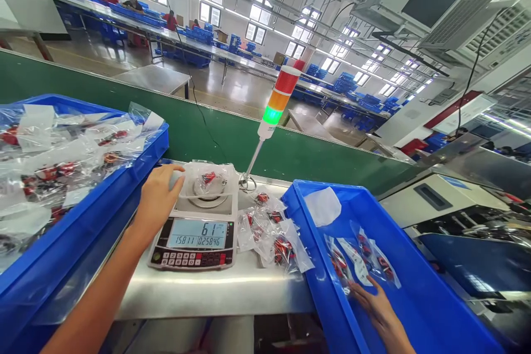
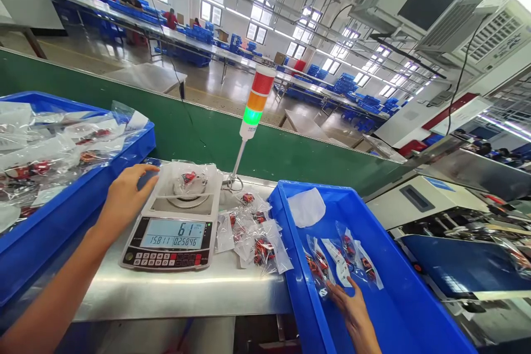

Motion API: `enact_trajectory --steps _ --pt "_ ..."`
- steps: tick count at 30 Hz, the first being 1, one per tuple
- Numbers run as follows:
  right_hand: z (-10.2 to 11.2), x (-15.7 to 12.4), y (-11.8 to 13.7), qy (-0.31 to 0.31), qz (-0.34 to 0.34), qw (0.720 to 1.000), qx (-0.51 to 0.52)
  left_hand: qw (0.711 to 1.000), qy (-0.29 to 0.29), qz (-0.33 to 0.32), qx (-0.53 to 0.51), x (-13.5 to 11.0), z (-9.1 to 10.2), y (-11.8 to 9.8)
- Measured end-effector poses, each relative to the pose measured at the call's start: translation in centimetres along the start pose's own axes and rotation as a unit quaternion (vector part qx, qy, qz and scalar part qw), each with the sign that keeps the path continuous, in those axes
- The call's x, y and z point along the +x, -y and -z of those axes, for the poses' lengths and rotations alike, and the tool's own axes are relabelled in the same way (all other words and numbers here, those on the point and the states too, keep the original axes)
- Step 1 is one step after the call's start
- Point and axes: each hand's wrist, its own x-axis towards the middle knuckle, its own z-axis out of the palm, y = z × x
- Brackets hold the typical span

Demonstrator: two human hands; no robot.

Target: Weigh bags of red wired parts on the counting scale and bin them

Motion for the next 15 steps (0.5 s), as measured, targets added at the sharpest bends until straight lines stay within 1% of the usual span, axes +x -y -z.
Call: enact_trajectory --steps 2,4,5,7,8,10,12,13,15 --pt "1.1 -1.3 0.3 -0.003 -0.044 0.999 0.023 1.0 0.009 0.0 0.017 1.3 -1.0 -0.1" --pt "2.6 -3.1 1.1 -0.014 -0.043 0.999 -0.003 1.0 0.015 0.004 0.025 2.8 -2.1 -0.2" --pt "3.4 -4.1 1.6 -0.028 -0.027 0.998 -0.039 1.0 0.015 0.008 0.025 3.6 -2.7 -0.2" --pt "4.8 -6.4 3.3 -0.066 0.033 0.987 -0.14 0.999 0.015 0.018 0.023 5.0 -3.8 -0.3" --pt "5.3 -7.6 4.3 -0.087 0.078 0.974 -0.193 0.999 0.016 0.022 0.021 5.6 -4.3 -0.3" --pt "6.0 -10.1 6.8 -0.129 0.177 0.936 -0.275 0.999 0.019 0.026 0.011 6.5 -5.0 -0.4" --pt "6.0 -12.4 9.6 -0.174 0.257 0.897 -0.315 0.999 0.021 0.027 -0.003 7.0 -5.3 -0.7" --pt "5.8 -13.5 11.1 -0.196 0.278 0.883 -0.323 0.999 0.02 0.026 -0.013 7.1 -5.2 -1.0" --pt "4.8 -15.2 13.9 -0.232 0.293 0.868 -0.326 0.999 0.005 0.024 -0.037 7.1 -4.6 -1.8"
